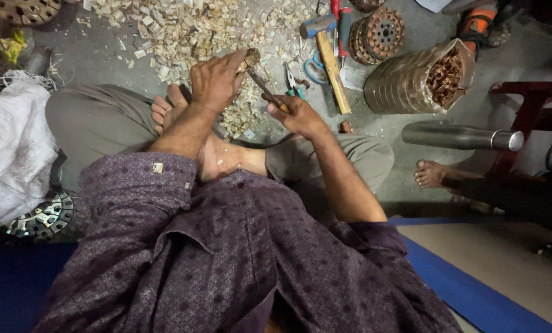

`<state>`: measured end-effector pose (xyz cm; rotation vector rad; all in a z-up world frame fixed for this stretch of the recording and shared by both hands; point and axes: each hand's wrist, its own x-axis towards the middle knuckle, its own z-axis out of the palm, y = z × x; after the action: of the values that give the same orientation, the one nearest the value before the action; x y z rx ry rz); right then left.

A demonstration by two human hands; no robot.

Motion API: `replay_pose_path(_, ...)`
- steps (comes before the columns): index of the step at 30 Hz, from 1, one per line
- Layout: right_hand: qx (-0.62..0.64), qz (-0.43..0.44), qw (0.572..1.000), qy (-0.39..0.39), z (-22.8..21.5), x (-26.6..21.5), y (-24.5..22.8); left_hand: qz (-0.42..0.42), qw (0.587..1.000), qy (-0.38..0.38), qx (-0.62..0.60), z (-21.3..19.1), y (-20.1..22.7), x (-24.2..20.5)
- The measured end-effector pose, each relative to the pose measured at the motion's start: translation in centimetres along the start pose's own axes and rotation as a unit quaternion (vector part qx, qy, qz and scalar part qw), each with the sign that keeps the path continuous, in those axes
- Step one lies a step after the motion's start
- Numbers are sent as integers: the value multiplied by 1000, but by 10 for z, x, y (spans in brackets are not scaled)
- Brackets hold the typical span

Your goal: The person sits on the floor and uses pliers to pull copper windings from a circular stator core. They rotate the stator and repeatedly extract wire segments, dropping them into a nearby bag.

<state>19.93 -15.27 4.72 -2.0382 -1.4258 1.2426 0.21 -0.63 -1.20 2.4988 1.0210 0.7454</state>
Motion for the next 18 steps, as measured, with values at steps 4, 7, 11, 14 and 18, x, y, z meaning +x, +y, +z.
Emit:
replay_pose_path(4,-33,17,999,-5,0,3,4,9,1000,-1,-2,-3,1,1)
replay_pose_path(7,0,-2,1000,-1,4,8,11,7,1000,-14,-7,-6,1,2)
replay_pose_path(11,-27,-85,995,53,18,19,22,-5,1000,-13,-15,-8,0,6)
replay_pose_path(14,-71,-59,990,107,33,27,29,-4,999,-24,-23,-9,-2,7)
replay_pose_path(18,-5,-40,988,152,38,31,32,-13,999,-34,-14,-7,0,7)
